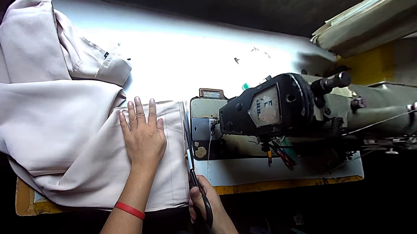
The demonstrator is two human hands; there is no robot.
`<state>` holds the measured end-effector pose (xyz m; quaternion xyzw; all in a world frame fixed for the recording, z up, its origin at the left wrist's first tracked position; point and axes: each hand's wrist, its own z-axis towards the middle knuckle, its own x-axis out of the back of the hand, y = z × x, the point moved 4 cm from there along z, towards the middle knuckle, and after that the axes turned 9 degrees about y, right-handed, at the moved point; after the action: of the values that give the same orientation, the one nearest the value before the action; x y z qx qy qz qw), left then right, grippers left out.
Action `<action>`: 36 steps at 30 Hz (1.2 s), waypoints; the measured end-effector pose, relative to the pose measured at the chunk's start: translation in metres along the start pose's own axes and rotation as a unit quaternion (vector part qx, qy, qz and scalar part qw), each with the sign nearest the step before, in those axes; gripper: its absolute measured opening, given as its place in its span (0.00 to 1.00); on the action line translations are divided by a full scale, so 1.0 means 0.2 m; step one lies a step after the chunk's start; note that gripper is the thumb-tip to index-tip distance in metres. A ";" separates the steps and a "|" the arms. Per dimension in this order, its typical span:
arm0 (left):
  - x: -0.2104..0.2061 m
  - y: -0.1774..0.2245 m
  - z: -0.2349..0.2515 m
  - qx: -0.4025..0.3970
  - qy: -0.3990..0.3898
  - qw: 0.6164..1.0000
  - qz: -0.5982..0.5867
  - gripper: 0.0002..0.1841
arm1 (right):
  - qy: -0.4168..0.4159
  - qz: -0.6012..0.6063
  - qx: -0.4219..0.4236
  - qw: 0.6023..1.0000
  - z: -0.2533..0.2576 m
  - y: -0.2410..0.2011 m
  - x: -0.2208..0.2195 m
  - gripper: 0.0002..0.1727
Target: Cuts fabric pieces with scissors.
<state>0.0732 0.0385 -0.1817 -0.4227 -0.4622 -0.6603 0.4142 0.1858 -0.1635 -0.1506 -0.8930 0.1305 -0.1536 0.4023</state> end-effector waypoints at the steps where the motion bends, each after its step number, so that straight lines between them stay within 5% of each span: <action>1: 0.00 0.00 0.00 0.000 0.001 1.000 -0.001 0.31 | -0.003 0.002 0.000 1.000 0.01 -0.01 0.00 0.51; 26: 0.01 0.00 -0.01 -0.002 -0.014 1.000 -0.011 0.31 | 0.091 -0.008 0.014 0.996 0.06 -0.04 -0.05 0.35; 36: 0.01 0.00 -0.02 -0.001 -0.010 1.000 -0.017 0.31 | 0.017 -0.014 0.007 1.000 0.09 -0.09 -0.04 0.50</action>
<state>0.0723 0.0349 -0.1815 -0.4218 -0.4726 -0.6639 0.3974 0.1868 -0.1357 -0.1498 -0.8891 0.1236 -0.1754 0.4044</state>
